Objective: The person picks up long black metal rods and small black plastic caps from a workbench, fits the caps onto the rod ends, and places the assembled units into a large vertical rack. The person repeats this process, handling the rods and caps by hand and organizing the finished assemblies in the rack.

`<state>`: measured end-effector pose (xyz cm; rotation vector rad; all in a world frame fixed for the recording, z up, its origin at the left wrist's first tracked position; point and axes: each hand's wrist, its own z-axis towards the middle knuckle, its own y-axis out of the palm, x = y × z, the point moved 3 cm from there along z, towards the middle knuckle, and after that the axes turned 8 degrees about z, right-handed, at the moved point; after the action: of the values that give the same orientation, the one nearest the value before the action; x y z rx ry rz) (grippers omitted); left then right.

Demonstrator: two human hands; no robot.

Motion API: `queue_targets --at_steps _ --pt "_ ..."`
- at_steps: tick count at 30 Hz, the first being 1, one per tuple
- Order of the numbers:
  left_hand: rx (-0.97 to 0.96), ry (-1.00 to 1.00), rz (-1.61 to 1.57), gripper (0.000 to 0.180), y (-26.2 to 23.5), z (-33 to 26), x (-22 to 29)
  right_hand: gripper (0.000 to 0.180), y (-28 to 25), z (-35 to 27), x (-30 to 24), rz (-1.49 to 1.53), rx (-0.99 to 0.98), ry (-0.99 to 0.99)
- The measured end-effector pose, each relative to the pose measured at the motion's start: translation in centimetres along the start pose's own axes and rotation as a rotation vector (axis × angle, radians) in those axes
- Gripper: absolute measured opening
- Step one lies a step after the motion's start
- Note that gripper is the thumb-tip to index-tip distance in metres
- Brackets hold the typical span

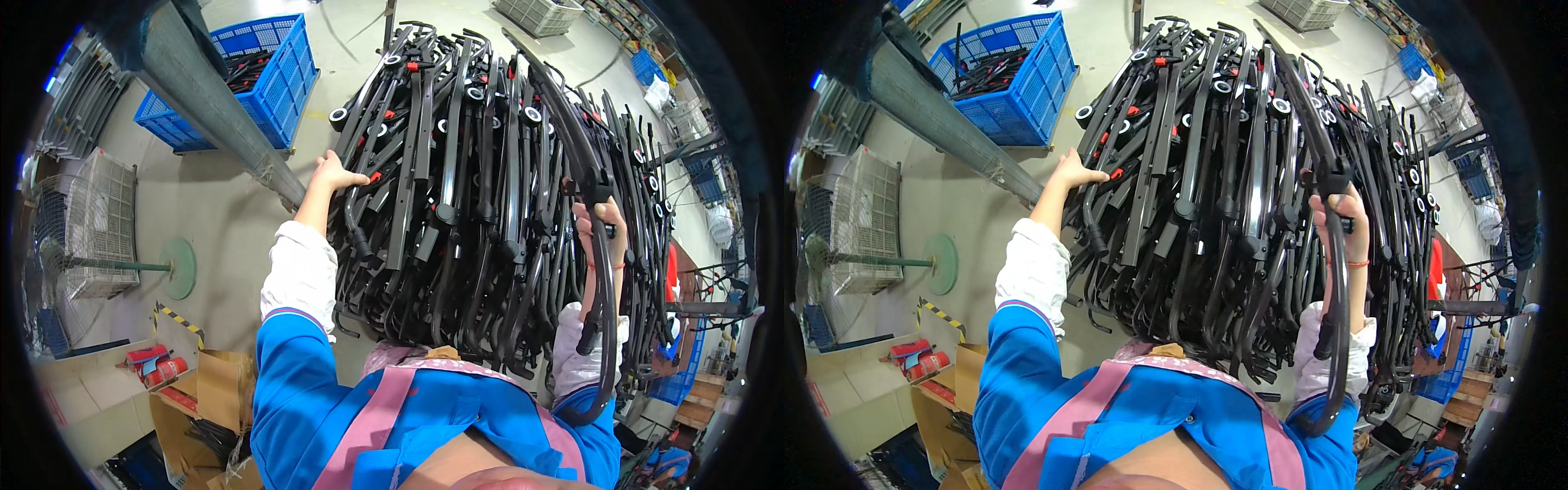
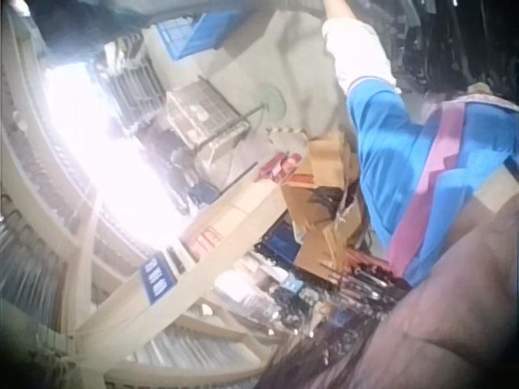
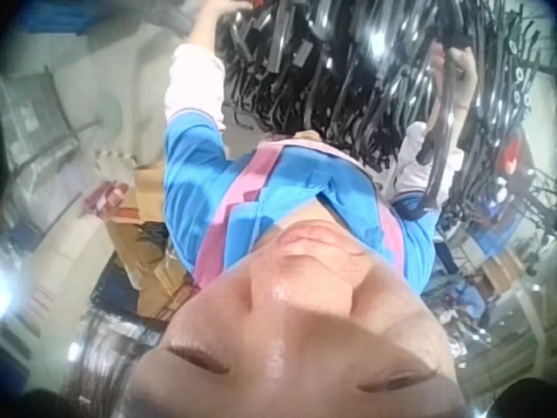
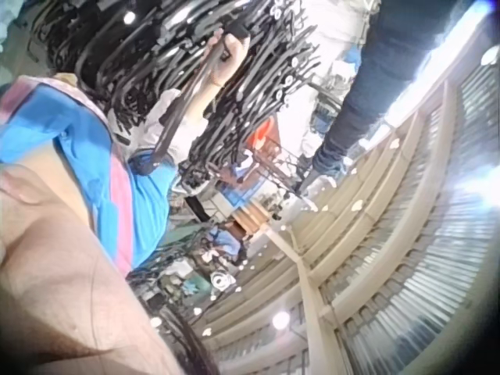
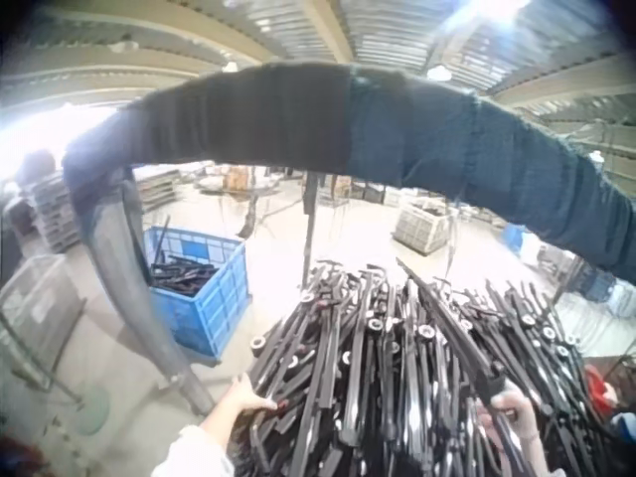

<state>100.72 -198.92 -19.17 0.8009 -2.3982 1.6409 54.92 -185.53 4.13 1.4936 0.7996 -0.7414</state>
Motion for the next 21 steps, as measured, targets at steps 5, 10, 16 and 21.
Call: queue_targets --at_steps 5,10,16,21 --pt "0.007 0.017 -0.240 0.129 -0.8 -1.4 1.4 0.046 1.4 1.0 -0.1 -0.186 -0.043 0.004" --pt "0.028 -0.006 -0.187 0.121 -0.6 -2.6 1.5 0.065 3.0 1.6 -2.1 -0.379 -0.084 -0.087" --pt "0.084 0.025 -0.250 0.106 -0.8 -5.0 1.7 0.080 0.2 0.7 -1.8 -0.827 0.110 -0.189" --pt "0.097 0.119 -0.340 0.093 -0.2 -8.3 2.4 0.081 -7.9 -1.2 1.1 -1.227 0.231 -0.215"
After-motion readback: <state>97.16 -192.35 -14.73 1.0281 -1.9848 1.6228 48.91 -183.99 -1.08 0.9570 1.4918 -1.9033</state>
